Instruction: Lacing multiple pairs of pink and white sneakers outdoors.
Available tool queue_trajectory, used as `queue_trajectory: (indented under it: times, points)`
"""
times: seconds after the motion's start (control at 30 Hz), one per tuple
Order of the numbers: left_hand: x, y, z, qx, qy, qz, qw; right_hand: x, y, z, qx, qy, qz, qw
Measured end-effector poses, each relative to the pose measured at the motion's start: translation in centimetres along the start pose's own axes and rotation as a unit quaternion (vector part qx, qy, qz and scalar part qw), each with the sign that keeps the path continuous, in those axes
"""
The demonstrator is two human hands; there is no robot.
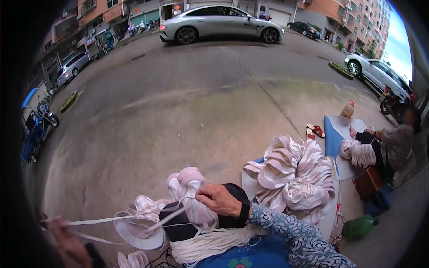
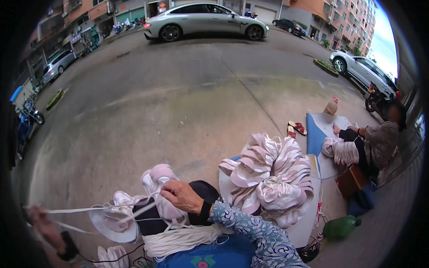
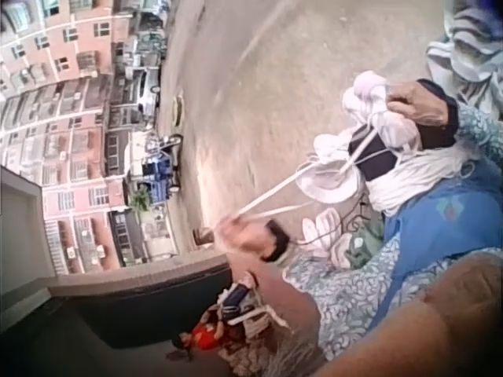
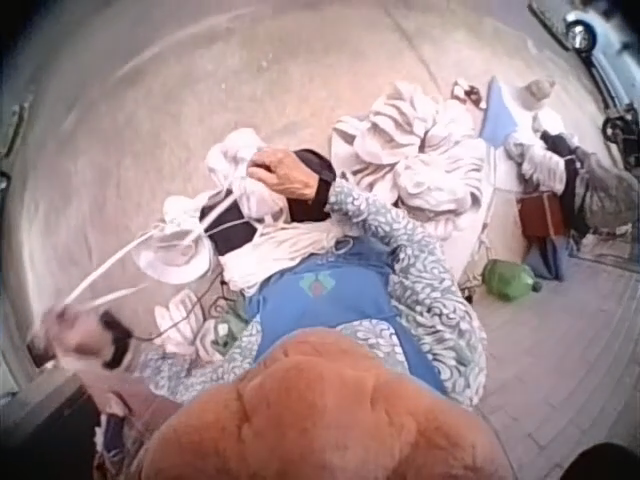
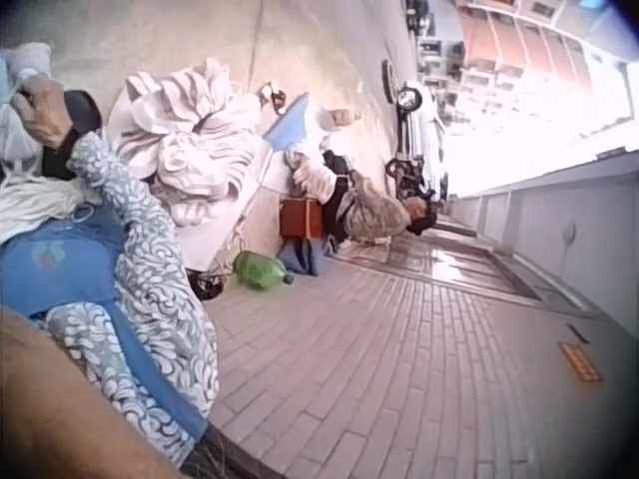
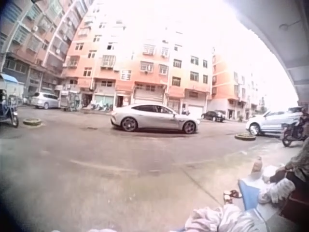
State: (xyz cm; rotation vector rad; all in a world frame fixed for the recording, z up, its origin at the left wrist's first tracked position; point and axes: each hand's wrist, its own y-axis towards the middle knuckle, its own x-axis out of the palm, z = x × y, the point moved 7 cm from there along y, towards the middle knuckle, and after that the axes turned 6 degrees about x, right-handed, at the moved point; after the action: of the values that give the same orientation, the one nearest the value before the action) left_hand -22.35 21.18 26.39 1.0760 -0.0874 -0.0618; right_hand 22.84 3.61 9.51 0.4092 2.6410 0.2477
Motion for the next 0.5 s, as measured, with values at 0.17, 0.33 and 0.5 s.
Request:
queue_trajectory:
  times: [0.17,0.33,0.5]
  points:
    - [20.1,-14.3,-1.2,-0.295,-0.106,-0.18,0.933,-0.9,-0.4,-8.1,-0.117,0.061,0.047,0.99]
    - [30.3,-15.3,3.8,-0.158,-0.05,-0.301,0.939,-0.6,-1.2,-10.1,-0.149,0.02,0.058,0.987]
    - [31.4,-15.9,4.3,-0.202,-0.045,-0.317,0.926,-0.9,-1.8,-8.5,-0.114,0.026,0.043,0.992]
